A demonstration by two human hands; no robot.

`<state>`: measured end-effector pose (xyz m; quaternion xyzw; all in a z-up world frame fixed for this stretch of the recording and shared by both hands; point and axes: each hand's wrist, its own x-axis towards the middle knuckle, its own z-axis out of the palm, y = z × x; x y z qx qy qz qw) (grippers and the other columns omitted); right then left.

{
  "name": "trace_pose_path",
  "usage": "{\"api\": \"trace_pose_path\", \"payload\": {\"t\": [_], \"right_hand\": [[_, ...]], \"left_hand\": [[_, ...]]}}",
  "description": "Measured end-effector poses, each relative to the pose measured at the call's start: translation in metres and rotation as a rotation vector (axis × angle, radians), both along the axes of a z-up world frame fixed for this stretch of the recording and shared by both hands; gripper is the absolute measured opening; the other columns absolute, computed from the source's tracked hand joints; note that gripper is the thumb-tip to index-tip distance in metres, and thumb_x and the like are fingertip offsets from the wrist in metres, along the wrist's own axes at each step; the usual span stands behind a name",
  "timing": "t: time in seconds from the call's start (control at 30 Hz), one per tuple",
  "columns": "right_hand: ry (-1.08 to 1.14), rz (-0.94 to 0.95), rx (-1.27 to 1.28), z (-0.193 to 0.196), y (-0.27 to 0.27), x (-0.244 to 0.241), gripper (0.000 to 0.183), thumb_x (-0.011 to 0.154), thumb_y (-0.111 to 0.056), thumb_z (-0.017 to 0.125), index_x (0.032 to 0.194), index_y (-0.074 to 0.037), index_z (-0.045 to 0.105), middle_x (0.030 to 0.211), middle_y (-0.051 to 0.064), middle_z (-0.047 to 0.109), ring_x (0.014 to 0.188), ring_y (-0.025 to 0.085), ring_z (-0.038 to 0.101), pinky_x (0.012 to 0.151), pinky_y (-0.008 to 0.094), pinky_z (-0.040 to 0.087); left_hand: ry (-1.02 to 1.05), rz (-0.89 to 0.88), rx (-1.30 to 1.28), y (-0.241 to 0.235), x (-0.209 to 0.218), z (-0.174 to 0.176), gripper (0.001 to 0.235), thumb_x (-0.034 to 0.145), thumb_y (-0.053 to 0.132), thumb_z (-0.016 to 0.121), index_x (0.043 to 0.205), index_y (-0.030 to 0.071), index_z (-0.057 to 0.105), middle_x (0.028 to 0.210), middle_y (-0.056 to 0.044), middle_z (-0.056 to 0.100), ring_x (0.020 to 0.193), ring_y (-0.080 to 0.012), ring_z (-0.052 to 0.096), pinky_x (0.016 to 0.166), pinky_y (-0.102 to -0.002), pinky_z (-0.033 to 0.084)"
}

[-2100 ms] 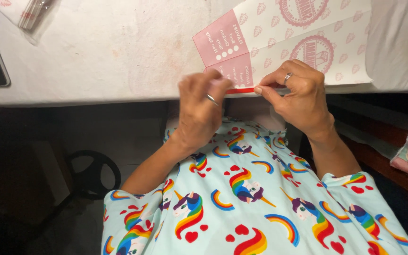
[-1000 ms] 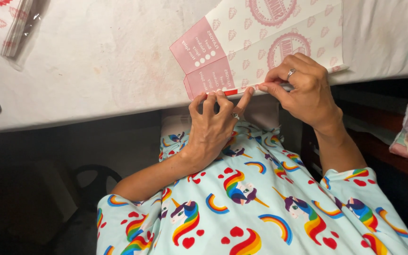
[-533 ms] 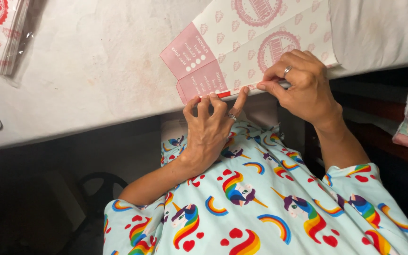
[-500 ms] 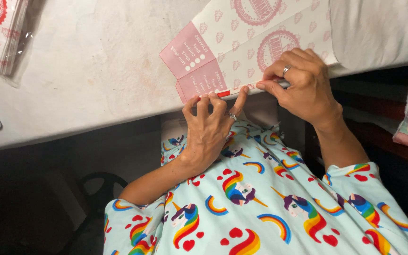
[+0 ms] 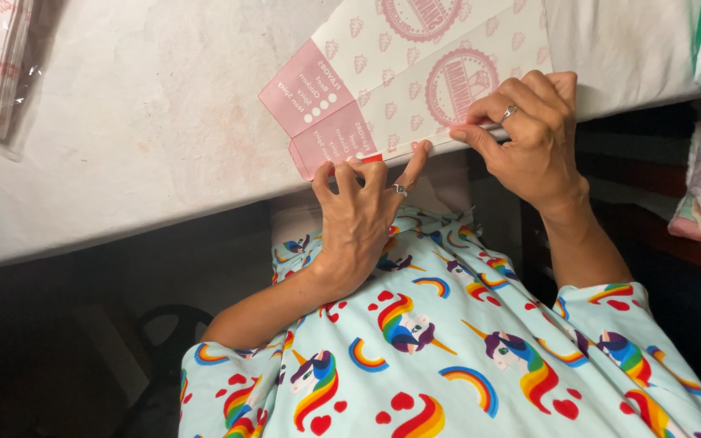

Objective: Folding flat paper templates into bags and stacking them on a table.

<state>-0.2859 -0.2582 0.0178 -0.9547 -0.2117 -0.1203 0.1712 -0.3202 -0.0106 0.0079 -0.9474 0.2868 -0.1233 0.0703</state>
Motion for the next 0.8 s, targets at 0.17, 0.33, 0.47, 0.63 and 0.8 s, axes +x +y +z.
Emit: {"api": "trace_pose_path", "payload": {"t": [0.17, 0.33, 0.47, 0.63, 0.8], "right_hand": [[-0.032, -0.029, -0.011, -0.006, -0.005, -0.004, 0.039, 0.103, -0.042, 0.090, 0.089, -0.011, 0.070, 0.085, -0.001, 0.065, 0.083, 0.022, 0.054, 0.091, 0.040, 0.034], [-0.052, -0.074, 0.068, -0.010, -0.005, -0.008, 0.038, 0.104, -0.037, 0.088, 0.088, -0.009, 0.068, 0.089, 0.001, 0.065, 0.085, 0.025, 0.051, 0.094, 0.041, 0.032], [-0.088, -0.132, 0.103, -0.016, -0.013, -0.011, 0.033, 0.105, -0.026, 0.090, 0.089, -0.005, 0.070, 0.082, 0.003, 0.060, 0.086, 0.027, 0.052, 0.093, 0.043, 0.032], [-0.142, -0.196, 0.116, -0.018, -0.018, -0.015, 0.033, 0.110, -0.027, 0.081, 0.092, -0.003, 0.068, 0.085, 0.006, 0.058, 0.086, 0.029, 0.049, 0.092, 0.044, 0.033], [-0.156, -0.282, 0.133, -0.020, -0.035, -0.023, 0.031, 0.115, -0.027, 0.073, 0.099, 0.000, 0.071, 0.088, 0.009, 0.058, 0.092, 0.033, 0.049, 0.091, 0.047, 0.033]], "left_hand": [[0.000, -0.020, 0.015, 0.001, 0.001, 0.004, 0.083, 0.095, -0.001, 0.063, 0.160, 0.039, 0.032, 0.106, -0.014, 0.049, 0.086, -0.0310, 0.049, 0.087, -0.047, 0.052], [-0.009, -0.015, 0.004, 0.001, 0.000, 0.004, 0.079, 0.097, -0.003, 0.061, 0.159, 0.038, 0.033, 0.107, -0.016, 0.050, 0.090, -0.0321, 0.052, 0.088, -0.047, 0.053], [-0.019, -0.026, 0.020, 0.002, 0.000, 0.005, 0.083, 0.095, -0.004, 0.064, 0.159, 0.037, 0.033, 0.107, -0.015, 0.050, 0.089, -0.0307, 0.051, 0.088, -0.046, 0.053], [-0.050, -0.019, -0.017, 0.002, 0.000, 0.000, 0.086, 0.093, -0.010, 0.064, 0.159, 0.036, 0.034, 0.106, -0.014, 0.049, 0.088, -0.0295, 0.050, 0.085, -0.045, 0.054], [-0.094, -0.012, -0.026, 0.001, -0.001, -0.007, 0.090, 0.091, -0.012, 0.070, 0.158, 0.036, 0.035, 0.105, -0.013, 0.050, 0.089, -0.0295, 0.054, 0.086, -0.046, 0.055]]}}
